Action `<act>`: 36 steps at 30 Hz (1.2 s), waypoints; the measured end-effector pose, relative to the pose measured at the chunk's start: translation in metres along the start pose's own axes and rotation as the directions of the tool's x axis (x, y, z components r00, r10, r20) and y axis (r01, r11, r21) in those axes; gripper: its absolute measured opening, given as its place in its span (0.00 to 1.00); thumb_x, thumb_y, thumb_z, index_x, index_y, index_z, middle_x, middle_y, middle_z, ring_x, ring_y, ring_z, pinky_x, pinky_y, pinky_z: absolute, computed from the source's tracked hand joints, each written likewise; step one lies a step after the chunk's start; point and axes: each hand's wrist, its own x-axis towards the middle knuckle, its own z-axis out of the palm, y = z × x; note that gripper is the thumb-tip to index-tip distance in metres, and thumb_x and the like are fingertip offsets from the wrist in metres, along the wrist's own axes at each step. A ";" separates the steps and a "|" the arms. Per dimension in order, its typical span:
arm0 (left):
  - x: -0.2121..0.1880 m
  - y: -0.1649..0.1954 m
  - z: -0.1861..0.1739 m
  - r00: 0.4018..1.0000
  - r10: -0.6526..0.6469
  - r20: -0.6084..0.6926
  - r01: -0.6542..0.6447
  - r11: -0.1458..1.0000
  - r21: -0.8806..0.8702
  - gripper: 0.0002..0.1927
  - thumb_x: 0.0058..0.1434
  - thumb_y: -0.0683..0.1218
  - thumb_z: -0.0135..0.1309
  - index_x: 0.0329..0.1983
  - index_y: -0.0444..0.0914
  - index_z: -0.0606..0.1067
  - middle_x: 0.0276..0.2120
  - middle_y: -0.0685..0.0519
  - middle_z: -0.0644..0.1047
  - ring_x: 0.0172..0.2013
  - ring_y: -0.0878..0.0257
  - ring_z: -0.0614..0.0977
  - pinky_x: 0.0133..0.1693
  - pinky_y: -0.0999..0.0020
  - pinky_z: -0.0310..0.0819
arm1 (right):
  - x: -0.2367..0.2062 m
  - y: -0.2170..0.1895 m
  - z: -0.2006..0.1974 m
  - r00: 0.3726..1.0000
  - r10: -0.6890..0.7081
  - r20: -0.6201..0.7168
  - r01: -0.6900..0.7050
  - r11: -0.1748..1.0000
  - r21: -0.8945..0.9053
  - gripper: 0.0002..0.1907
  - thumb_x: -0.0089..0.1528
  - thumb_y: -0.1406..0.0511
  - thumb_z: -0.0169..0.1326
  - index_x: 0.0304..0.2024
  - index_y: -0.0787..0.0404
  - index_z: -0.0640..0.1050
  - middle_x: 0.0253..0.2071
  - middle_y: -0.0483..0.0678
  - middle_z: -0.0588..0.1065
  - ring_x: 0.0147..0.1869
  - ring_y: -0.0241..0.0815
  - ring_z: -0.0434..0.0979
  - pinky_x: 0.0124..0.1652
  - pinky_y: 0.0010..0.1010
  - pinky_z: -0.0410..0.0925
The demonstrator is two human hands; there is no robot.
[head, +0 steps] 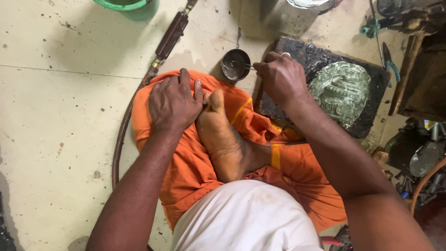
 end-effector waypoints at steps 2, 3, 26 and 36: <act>0.000 0.000 -0.002 0.999 0.003 -0.036 -0.004 1.000 -0.007 0.24 0.68 0.56 0.50 0.52 0.31 0.75 0.33 0.42 0.80 0.39 0.47 0.82 0.45 0.49 0.73 | -0.002 -0.001 -0.002 0.997 -0.069 -0.046 0.065 0.994 -0.088 0.11 0.62 0.67 0.58 0.43 0.48 0.87 0.41 0.48 0.80 0.41 0.47 0.81 0.37 0.37 0.77; -0.001 -0.001 -0.003 1.000 -0.013 -0.012 0.013 1.000 0.000 0.23 0.68 0.56 0.50 0.51 0.31 0.75 0.32 0.42 0.80 0.38 0.46 0.82 0.45 0.50 0.73 | -0.003 -0.003 -0.003 0.992 -0.105 -0.063 0.096 0.987 -0.125 0.12 0.60 0.67 0.57 0.41 0.47 0.88 0.41 0.47 0.80 0.42 0.47 0.81 0.38 0.38 0.77; 0.000 -0.001 0.000 1.000 -0.008 -0.025 0.008 1.000 -0.002 0.25 0.67 0.57 0.50 0.54 0.31 0.75 0.33 0.42 0.80 0.38 0.47 0.83 0.45 0.51 0.73 | 0.007 -0.007 0.009 1.000 -0.022 -0.001 0.022 1.000 -0.018 0.09 0.63 0.67 0.58 0.41 0.51 0.87 0.38 0.50 0.81 0.40 0.50 0.82 0.36 0.42 0.76; -0.002 -0.003 0.004 1.000 -0.018 -0.021 0.018 1.000 0.019 0.26 0.68 0.58 0.49 0.56 0.31 0.75 0.35 0.42 0.81 0.39 0.46 0.83 0.48 0.50 0.73 | 0.001 -0.004 0.004 0.993 0.097 0.071 -0.102 0.992 0.070 0.09 0.65 0.64 0.57 0.42 0.49 0.87 0.41 0.48 0.81 0.37 0.47 0.81 0.34 0.41 0.76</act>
